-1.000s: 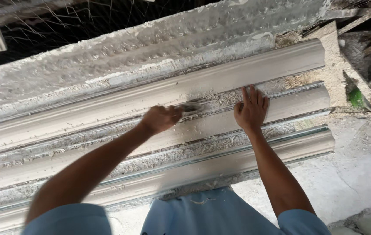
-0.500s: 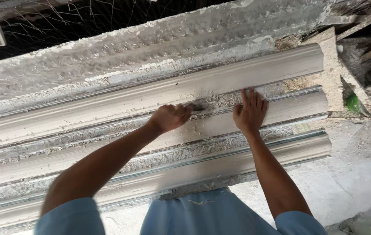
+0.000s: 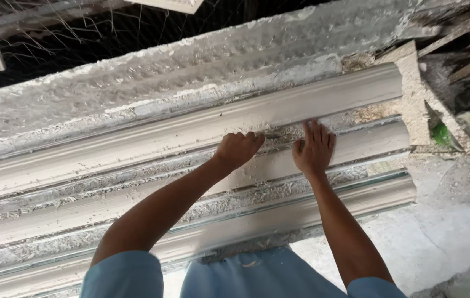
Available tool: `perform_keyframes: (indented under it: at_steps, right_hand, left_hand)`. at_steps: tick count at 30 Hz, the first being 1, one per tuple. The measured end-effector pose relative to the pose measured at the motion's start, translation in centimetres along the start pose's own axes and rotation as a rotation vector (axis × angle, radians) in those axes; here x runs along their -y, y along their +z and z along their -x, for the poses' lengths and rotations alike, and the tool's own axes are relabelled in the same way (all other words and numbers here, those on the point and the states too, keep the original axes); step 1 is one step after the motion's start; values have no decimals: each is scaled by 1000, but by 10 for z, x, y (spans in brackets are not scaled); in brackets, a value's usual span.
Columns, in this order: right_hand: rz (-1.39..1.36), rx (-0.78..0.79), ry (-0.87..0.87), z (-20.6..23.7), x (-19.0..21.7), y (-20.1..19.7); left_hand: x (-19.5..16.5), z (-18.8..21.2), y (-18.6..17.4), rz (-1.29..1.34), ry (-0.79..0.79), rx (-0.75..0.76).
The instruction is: The person scrapes residual plaster from the grooves of a long cornice mold using a small scraper, working along each cavity section by section. They then brush loose plaster dust out of the mold with a green brush and lift the finished molded cornice strip out of the mold.
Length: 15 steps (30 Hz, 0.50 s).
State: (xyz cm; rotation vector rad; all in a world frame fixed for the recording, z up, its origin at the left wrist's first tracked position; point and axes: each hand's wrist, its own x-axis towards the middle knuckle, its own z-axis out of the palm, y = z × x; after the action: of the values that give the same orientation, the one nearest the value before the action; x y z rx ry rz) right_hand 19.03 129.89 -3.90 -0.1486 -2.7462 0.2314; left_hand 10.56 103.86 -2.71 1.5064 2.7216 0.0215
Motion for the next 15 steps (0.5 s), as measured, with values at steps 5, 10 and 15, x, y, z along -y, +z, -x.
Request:
perform_keyframes:
  at_steps: [5, 10, 15]
  right_hand:
    - [28, -6, 14, 3, -6, 5]
    - [21, 10, 26, 8, -10, 12]
    - [24, 38, 36, 11, -15, 19]
  left_hand:
    - [9, -2, -13, 404, -162, 17]
    - [20, 16, -33, 328, -250, 247]
    - [31, 31, -46, 461, -216, 39]
